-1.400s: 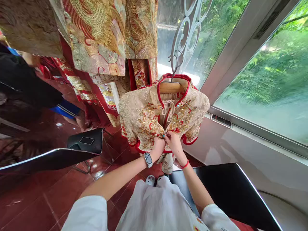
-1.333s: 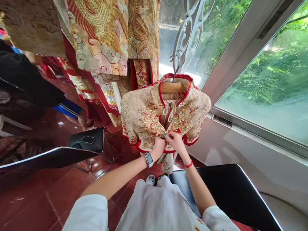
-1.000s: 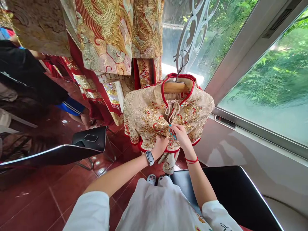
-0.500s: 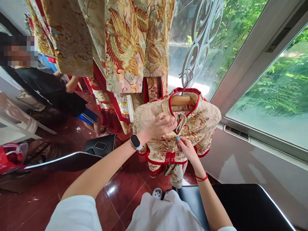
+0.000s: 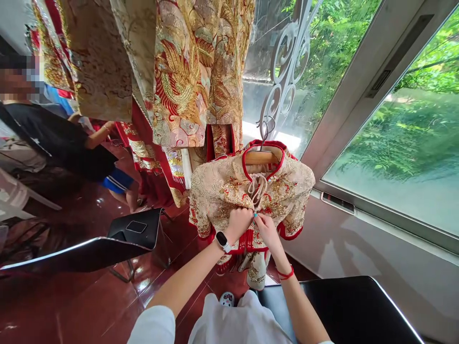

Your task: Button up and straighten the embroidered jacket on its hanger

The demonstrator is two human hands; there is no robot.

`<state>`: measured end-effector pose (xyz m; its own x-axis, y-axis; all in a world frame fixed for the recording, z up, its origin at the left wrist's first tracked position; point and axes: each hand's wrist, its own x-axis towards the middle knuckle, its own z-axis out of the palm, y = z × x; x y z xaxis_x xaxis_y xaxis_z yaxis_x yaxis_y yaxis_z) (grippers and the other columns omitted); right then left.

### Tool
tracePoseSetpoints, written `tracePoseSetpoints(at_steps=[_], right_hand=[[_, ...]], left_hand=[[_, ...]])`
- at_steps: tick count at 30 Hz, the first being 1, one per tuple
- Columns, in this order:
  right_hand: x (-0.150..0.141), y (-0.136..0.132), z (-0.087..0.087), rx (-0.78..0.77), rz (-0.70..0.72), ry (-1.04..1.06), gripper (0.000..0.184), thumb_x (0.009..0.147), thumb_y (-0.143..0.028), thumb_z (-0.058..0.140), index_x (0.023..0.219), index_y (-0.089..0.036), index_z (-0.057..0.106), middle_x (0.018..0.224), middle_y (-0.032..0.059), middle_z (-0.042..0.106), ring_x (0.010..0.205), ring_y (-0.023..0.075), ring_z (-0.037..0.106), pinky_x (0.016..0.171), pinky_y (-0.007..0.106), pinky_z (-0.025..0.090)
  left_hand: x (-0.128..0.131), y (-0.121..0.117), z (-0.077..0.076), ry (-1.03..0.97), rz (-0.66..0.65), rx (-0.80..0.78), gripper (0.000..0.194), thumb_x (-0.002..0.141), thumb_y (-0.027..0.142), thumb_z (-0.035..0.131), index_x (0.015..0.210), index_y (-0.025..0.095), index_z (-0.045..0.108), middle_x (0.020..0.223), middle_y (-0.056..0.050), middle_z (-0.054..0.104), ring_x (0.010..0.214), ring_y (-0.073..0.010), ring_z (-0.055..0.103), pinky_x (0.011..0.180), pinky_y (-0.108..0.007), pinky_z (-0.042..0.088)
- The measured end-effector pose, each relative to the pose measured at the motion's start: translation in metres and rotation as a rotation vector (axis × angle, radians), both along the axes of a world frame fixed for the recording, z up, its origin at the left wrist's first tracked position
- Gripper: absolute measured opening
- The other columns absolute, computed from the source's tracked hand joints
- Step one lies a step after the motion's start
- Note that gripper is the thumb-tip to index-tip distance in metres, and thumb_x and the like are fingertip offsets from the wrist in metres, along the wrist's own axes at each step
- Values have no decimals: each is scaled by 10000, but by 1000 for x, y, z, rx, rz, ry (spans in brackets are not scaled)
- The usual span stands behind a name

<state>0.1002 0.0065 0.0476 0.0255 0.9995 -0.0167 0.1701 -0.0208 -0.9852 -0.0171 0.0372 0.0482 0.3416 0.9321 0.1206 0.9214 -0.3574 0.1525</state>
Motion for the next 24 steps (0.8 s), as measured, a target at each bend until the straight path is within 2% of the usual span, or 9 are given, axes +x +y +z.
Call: tracePoseSetpoints(at_steps=[2, 5, 10, 13, 15, 19, 21, 24], right_hand=[[1, 1, 1, -89, 33, 124, 360, 710, -547, 518, 597, -246, 357, 529, -77, 266, 504, 86, 193, 487, 275, 144], [2, 7, 16, -123, 61, 295, 348, 682, -531, 563, 609, -246, 379, 529, -96, 215, 495, 75, 142, 474, 262, 122], [0, 9, 54, -38, 23, 320, 361, 697, -485, 594, 577, -240, 357, 534, -91, 215, 496, 66, 138, 469, 259, 121], [0, 2, 63, 5, 33, 317, 351, 730, -473, 597, 590, -233, 382, 541, -88, 216, 500, 70, 143, 465, 255, 134], [-2, -5, 59, -1, 33, 322, 367, 732, -492, 608, 596, -234, 385, 539, -88, 219, 499, 71, 143, 462, 255, 133], [-5, -13, 39, -31, -2, 340, 443, 729, -589, 611, 604, -244, 362, 536, -88, 225, 491, 74, 151, 462, 259, 131], [-6, -13, 29, -17, -6, 324, 452, 746, -618, 599, 617, -239, 389, 542, -87, 238, 495, 76, 157, 471, 263, 138], [-6, -12, 20, 44, -15, 259, 463, 774, -644, 578, 635, -230, 423, 547, -80, 274, 511, 85, 191, 490, 267, 167]], left_hand=[[-1, 1, -2, 6, -25, 2, 267, 978, 163, 483, 917, 114, 738, 837, -174, 743, 855, -278, 749, 674, -310, 517], [-1, -2, -7, 9, -32, 26, 296, 1010, 228, 458, 989, 112, 729, 865, -173, 750, 870, -268, 750, 681, -305, 514], [1, -11, -10, -14, -16, 86, 325, 1028, 260, 427, 993, 131, 722, 852, -159, 753, 832, -250, 749, 636, -294, 484], [0, -17, -13, -52, -15, 112, 354, 1034, 257, 412, 923, 146, 729, 841, -143, 755, 859, -230, 745, 664, -282, 486], [0, -19, -16, -62, 1, 110, 358, 1034, 259, 414, 908, 152, 732, 845, -136, 758, 863, -219, 742, 673, -273, 490], [-1, -17, -18, -26, 47, 67, 358, 1031, 259, 411, 935, 141, 735, 858, -148, 757, 847, -237, 745, 647, -284, 492], [-3, -17, -10, 10, 55, 28, 352, 1029, 271, 415, 962, 134, 732, 872, -157, 758, 837, -251, 747, 645, -298, 496], [-13, -24, 15, 19, 14, -28, 301, 1009, 287, 463, 959, 155, 729, 858, -116, 759, 762, -241, 736, 622, -304, 494]])
